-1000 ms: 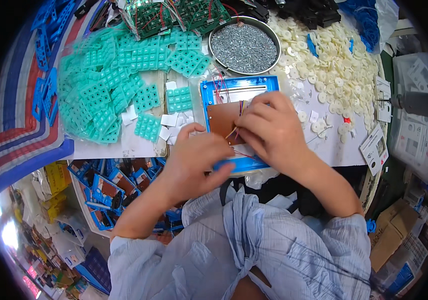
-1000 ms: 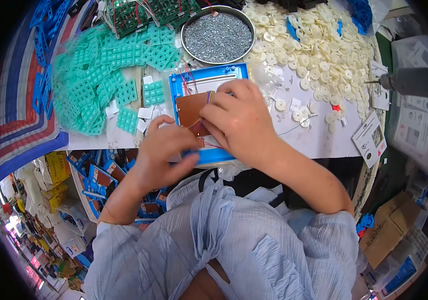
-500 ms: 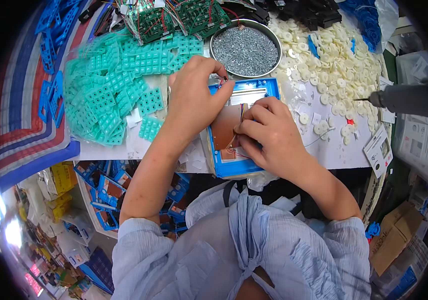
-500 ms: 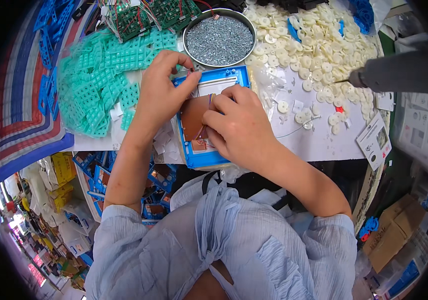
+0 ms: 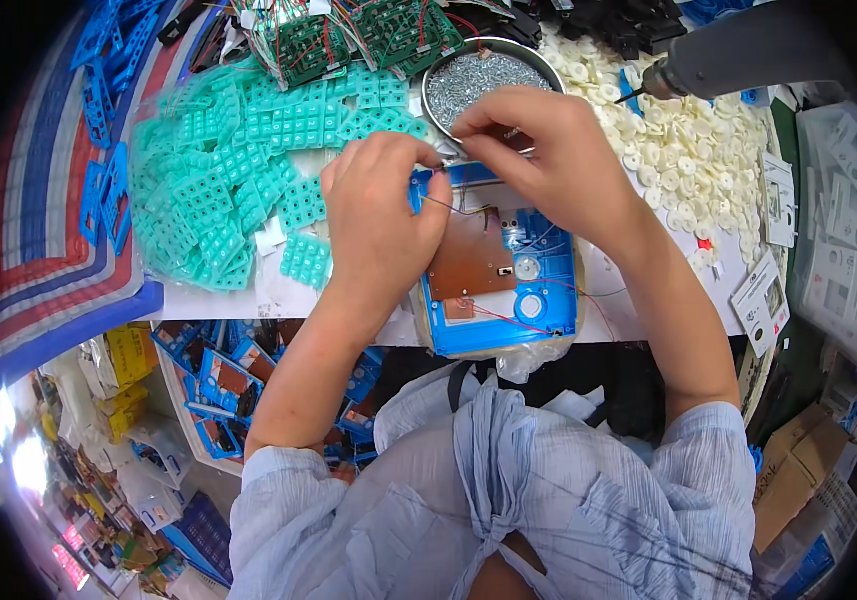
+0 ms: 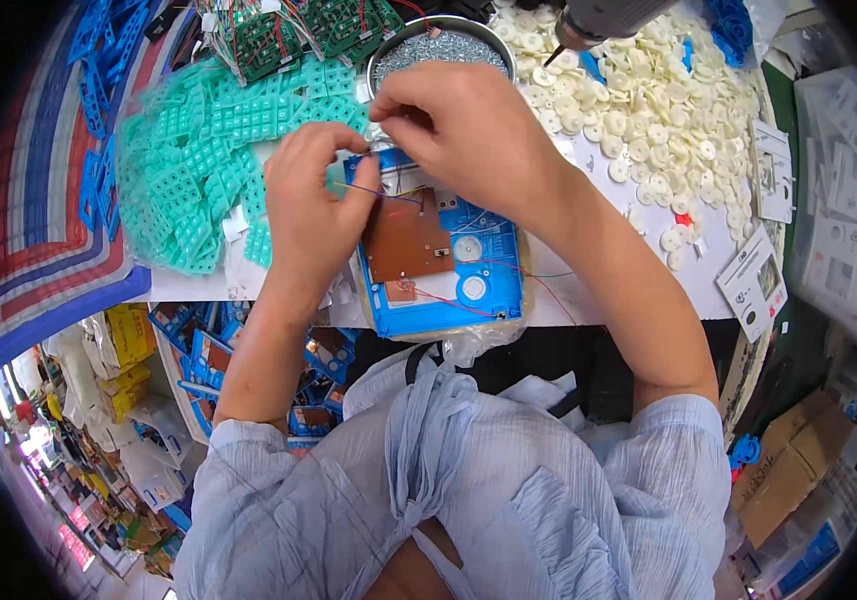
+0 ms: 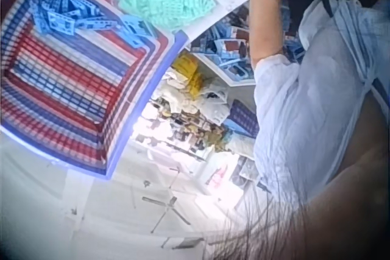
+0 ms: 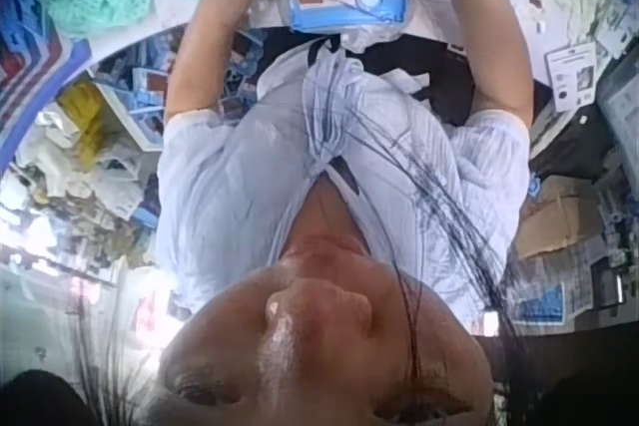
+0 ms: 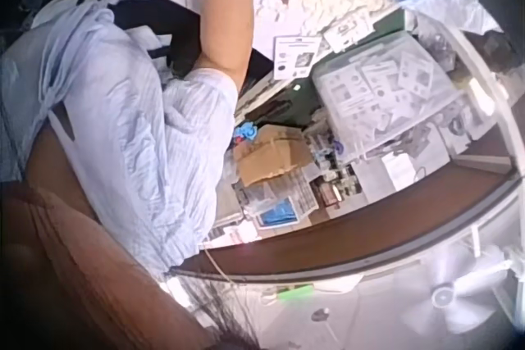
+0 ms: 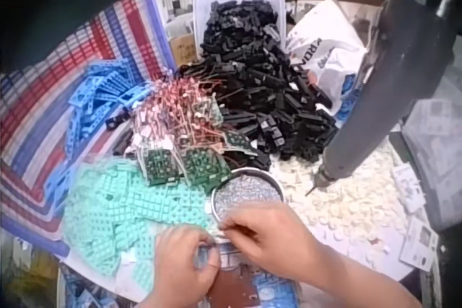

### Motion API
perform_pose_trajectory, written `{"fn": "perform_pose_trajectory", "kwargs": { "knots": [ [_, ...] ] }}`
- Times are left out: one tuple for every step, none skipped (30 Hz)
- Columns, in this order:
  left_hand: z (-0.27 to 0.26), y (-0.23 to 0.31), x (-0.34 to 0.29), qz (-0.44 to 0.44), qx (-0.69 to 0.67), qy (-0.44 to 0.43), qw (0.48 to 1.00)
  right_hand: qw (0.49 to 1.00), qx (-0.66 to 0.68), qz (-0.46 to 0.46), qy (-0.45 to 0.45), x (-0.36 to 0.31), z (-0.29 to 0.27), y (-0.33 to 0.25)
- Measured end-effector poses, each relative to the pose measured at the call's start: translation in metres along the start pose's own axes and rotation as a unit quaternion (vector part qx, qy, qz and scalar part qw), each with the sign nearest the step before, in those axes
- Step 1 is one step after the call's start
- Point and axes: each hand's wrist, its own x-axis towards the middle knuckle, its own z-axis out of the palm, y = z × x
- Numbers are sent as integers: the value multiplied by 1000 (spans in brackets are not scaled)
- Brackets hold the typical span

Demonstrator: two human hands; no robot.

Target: Assembling electronic components into a blue plastic toy casing using an electric screwdriver.

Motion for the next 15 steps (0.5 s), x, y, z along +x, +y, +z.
{"fn": "perform_pose_trajectory", "kwargs": {
  "knots": [
    [-4,2,-5,-54,-48,0,997,1000,-8,-6,5,-6,-5,-4],
    [-7,3,-11,-108,-96,0,990,1000,-16,-11,9,-12,-9,-6],
    [-8,3,-16,-159,-145,0,976,999,-49,-14,5,-18,-12,-6],
    [-7,1,-19,-163,-149,21,975,996,-82,-17,1,-24,-15,-6],
    [-5,-1,-22,-166,-153,43,973,993,-115,-20,-3,-29,-16,-6],
    [-4,-3,-24,-168,-157,63,971,989,-145,-21,-16,-34,-18,-7],
    [-4,-4,-23,-151,-138,45,978,984,-174,-22,-29,-39,-19,-9],
    [-4,-6,-21,-133,-118,27,984,978,-203,-23,-42,-43,-19,-11],
    [-3,-7,-19,-115,-98,9,988,973,-223,-11,-59,-45,-20,-14],
    [-4,-5,-14,-129,-78,-22,988,967,-243,0,-76,-47,-20,-18],
    [-6,-1,-8,-142,-59,-54,987,960,-262,12,-93,-48,-21,-21],
    [-7,2,-3,-155,-38,-84,984,958,-269,13,-103,-48,-21,-23],
    [-6,2,-1,-152,-53,-78,984,955,-275,14,-113,-48,-21,-25],
    [-5,2,1,-149,-69,-72,984,952,-281,15,-123,-49,-21,-26],
    [-3,1,3,-146,-86,-67,983,951,-283,14,-125,-49,-22,-27]
  ]
}}
